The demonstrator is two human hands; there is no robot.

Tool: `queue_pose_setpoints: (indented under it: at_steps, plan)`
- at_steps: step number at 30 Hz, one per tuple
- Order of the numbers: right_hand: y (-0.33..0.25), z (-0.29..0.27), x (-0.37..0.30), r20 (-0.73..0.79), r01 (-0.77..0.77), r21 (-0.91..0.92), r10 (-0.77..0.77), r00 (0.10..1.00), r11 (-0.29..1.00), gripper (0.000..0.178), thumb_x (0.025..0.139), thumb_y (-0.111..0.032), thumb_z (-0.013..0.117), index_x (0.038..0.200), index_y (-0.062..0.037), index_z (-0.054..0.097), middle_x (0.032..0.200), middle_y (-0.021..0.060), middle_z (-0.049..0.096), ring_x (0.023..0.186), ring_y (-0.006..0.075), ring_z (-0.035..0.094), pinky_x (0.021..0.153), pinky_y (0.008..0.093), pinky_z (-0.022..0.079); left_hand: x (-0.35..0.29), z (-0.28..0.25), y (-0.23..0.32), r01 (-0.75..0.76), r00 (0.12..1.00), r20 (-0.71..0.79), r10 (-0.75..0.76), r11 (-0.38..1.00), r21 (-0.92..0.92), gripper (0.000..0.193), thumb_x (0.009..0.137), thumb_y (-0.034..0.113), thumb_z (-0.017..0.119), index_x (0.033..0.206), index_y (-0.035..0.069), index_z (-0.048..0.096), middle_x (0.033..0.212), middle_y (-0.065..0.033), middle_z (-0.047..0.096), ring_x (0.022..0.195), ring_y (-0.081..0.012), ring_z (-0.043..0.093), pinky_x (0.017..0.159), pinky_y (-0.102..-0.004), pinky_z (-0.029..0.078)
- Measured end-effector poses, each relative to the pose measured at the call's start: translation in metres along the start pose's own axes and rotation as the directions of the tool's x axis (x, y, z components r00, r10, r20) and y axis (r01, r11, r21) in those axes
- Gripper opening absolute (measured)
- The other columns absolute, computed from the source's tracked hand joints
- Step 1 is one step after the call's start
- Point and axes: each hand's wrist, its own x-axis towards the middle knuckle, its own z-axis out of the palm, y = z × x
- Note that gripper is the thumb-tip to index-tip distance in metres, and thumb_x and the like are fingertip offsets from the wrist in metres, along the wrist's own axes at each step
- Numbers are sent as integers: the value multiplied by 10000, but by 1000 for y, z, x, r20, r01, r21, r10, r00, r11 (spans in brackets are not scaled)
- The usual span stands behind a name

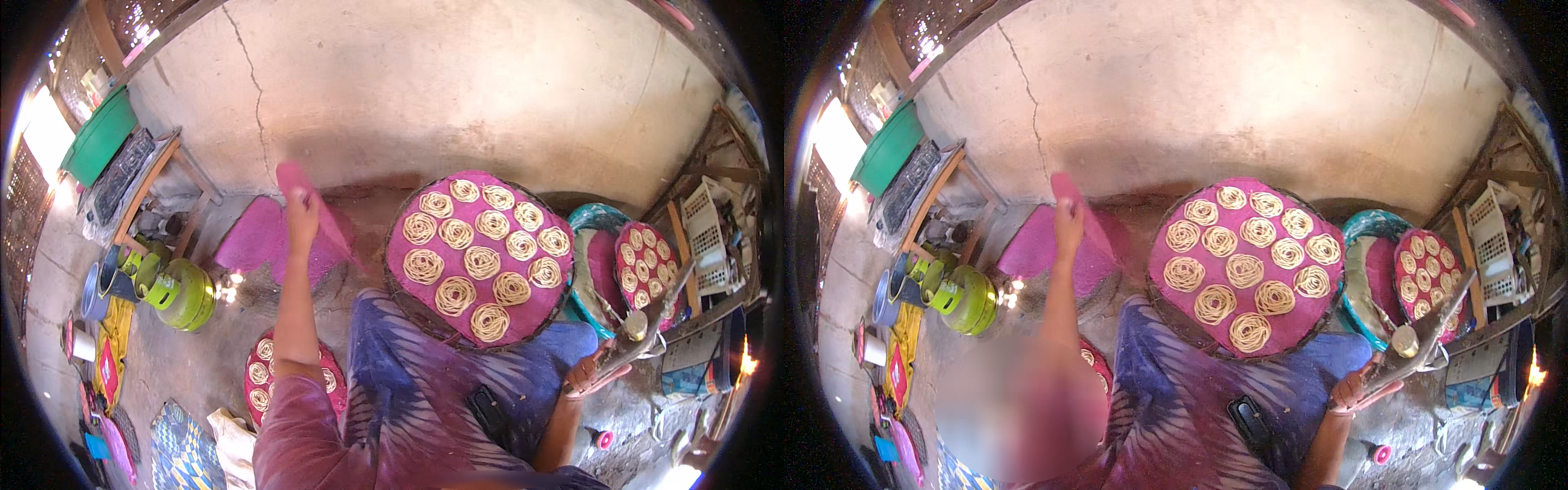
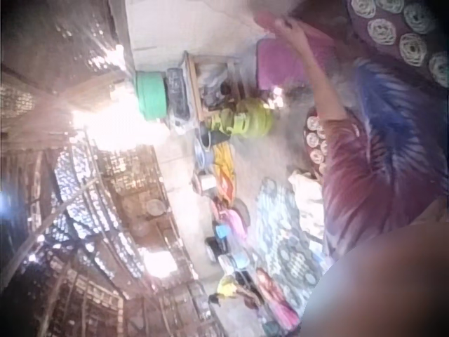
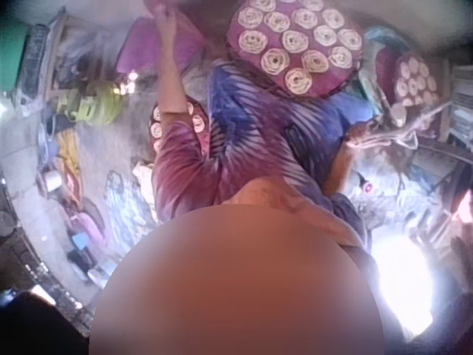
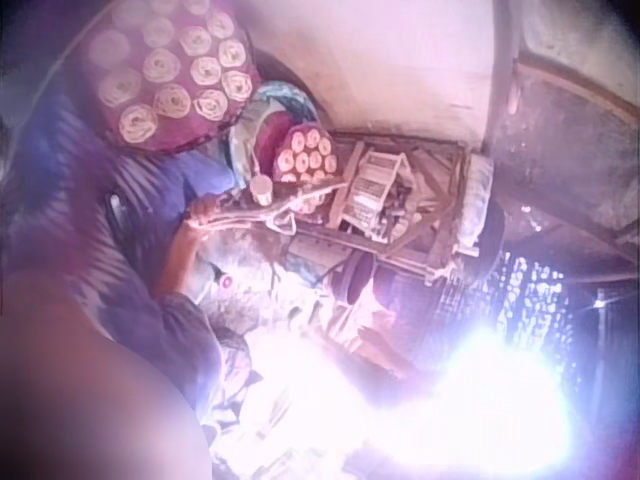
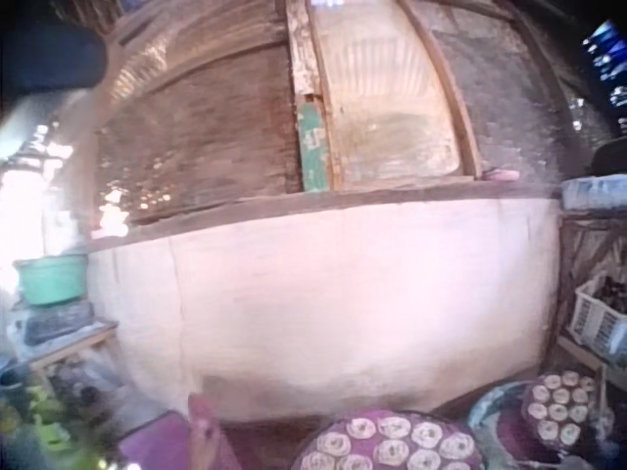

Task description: The person sits on the floor and uses a handheld extruder to press dough into spiral shapes onto a pink cloth-covered tray. They repeatedly fill the extruder with dough from a nearby bowl and arrange the formed noodles on the tray.

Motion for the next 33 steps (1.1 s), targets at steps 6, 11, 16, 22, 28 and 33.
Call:
queue_pose_setpoints:
  at_steps: [6,11,16,22,28,33]
  plan:
    - [5,4,0,-89,-5,-20,3,996,1000,1016,778,-888,397,1520,-200,308,741,97,491,517,167,433,480,313,367,19,5,223,-386,764,571,299,922,35,189,951,104,499,1101,-9,516,1084,-268,624,1000,-390,631,858,-458,488]
    - [3,6,-5,-51,-12,66,15,999,998,1047,766,-895,403,1527,-184,301,800,125,508,587,191,446,549,322,385,-46,40,294,-900,315,527,789,425,-99,243,989,213,483,1150,49,563,1312,-220,582,1211,-387,571,1056,-441,466]
    - [0,10,-12,-77,9,81,-3,997,997,1011,770,-885,425,1528,-226,308,769,88,487,552,166,418,491,296,351,-122,59,285,-918,83,515,853,267,-294,229,950,198,518,1097,29,563,1307,-199,592,1200,-372,583,1047,-449,476]
    - [1,11,-12,-71,14,94,-7,997,996,1020,767,-892,411,1530,-225,300,773,92,486,548,166,408,493,300,349,-162,49,272,-799,217,625,750,504,-327,176,913,130,522,1043,13,547,1248,-203,622,1166,-350,608,1020,-421,493]
    - [2,13,-9,-8,-6,139,7,1000,990,1032,770,-901,379,1536,-218,277,858,129,511,643,212,453,595,351,392,-165,49,279,-714,431,496,754,621,-325,182,889,32,516,1052,-47,538,1228,-201,632,1125,-334,632,994,-413,506]
    - [3,15,-8,-16,-18,102,20,1000,995,1026,767,-897,395,1539,-231,284,824,107,490,612,197,440,573,341,389,-185,54,277,-733,404,439,803,571,-370,199,882,22,529,1068,-47,538,1204,-202,642,1117,-325,637,983,-394,511]
